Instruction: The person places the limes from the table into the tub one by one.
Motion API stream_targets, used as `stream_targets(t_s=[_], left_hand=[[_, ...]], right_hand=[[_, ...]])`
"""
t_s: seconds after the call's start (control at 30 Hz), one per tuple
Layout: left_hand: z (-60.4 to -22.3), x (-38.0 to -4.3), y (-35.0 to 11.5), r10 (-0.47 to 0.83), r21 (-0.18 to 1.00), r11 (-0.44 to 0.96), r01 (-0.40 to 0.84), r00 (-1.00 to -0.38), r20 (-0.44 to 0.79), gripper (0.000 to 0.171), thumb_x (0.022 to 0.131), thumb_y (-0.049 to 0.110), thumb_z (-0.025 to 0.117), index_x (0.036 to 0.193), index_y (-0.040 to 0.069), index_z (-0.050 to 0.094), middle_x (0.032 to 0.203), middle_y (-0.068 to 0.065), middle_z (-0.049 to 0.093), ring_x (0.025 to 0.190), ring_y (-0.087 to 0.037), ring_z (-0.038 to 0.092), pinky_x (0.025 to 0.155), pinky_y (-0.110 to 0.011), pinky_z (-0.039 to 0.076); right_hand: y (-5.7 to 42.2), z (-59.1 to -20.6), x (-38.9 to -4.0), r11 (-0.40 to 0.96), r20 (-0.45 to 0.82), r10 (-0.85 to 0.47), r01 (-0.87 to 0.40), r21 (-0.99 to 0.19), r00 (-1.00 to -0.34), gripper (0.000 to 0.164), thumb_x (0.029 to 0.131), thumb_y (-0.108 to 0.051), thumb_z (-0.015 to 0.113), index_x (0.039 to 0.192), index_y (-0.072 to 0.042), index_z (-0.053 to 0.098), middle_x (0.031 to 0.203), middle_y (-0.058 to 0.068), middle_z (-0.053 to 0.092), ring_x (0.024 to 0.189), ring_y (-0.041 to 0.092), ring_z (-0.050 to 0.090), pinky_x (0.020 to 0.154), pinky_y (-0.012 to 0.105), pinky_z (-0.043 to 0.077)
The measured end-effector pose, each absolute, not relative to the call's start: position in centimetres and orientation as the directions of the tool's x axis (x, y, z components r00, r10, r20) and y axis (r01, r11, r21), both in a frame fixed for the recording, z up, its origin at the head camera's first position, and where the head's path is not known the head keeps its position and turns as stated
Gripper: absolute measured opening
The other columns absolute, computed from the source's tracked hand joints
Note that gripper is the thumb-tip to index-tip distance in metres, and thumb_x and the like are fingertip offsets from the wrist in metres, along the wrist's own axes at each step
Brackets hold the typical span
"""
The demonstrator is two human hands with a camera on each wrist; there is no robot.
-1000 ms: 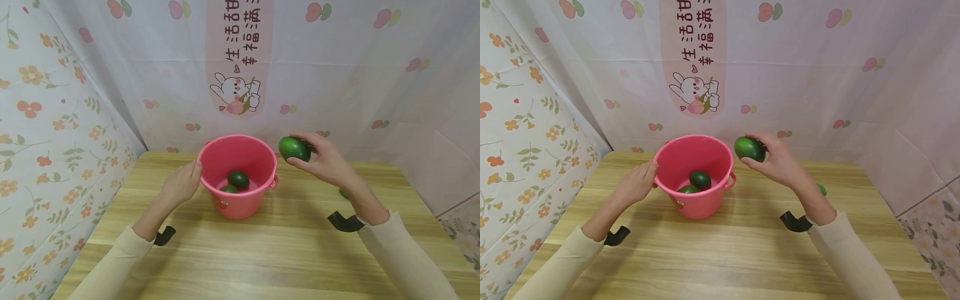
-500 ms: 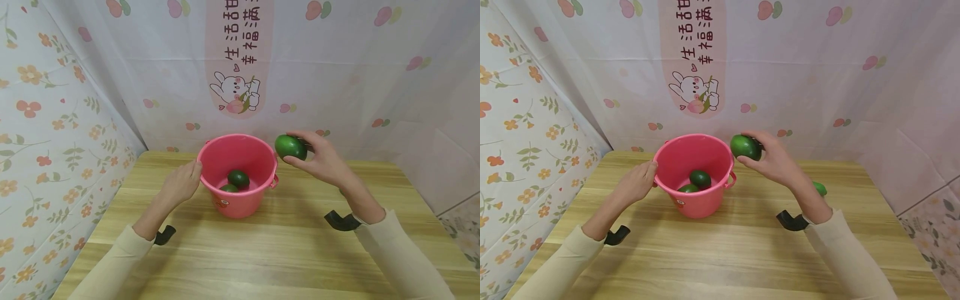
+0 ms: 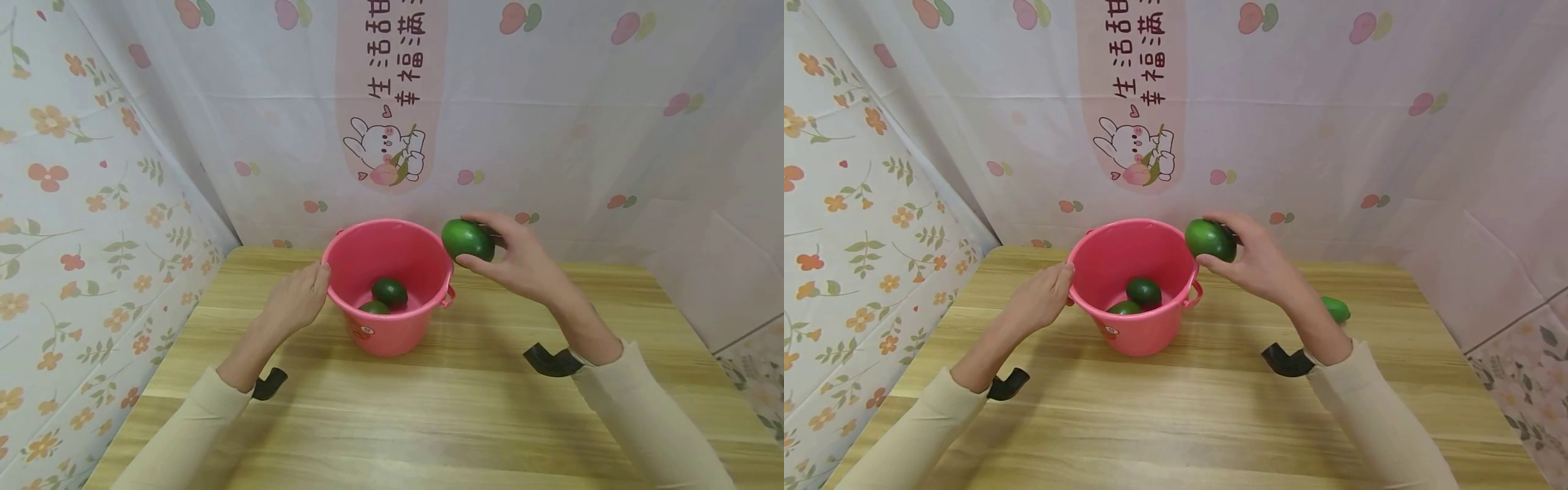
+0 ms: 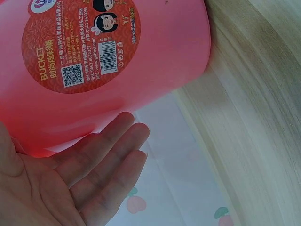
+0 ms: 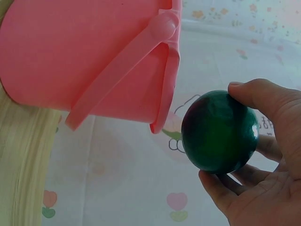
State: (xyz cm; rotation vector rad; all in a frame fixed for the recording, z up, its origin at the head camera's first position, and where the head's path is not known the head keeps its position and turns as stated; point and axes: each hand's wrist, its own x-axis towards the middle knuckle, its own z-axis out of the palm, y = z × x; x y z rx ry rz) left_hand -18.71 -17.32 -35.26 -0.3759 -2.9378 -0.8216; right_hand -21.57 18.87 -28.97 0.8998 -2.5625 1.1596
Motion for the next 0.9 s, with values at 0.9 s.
stream_targets(t_s=[0.9], left_hand=[[-35.3,-18.7,-17.3,0.223,0.508,0.820,0.263,-0.965,0.139,0.038,0.112,0.027,0.026,0.097,0.007,0.055,0.079,-0.006,0.052,0.072,-0.025,0.050,0.064,-0.041,0.044]], right_hand=[[16.9,-28.9,-21.8,0.456,0.415,-0.499,-0.638,-0.621,-0.761,0.064,0.085,-0.014,0.084,0.142,-0.008,0.055,0.135,0.009,0.056,0.116,0.029,0.054,0.095,0.048,0.050]])
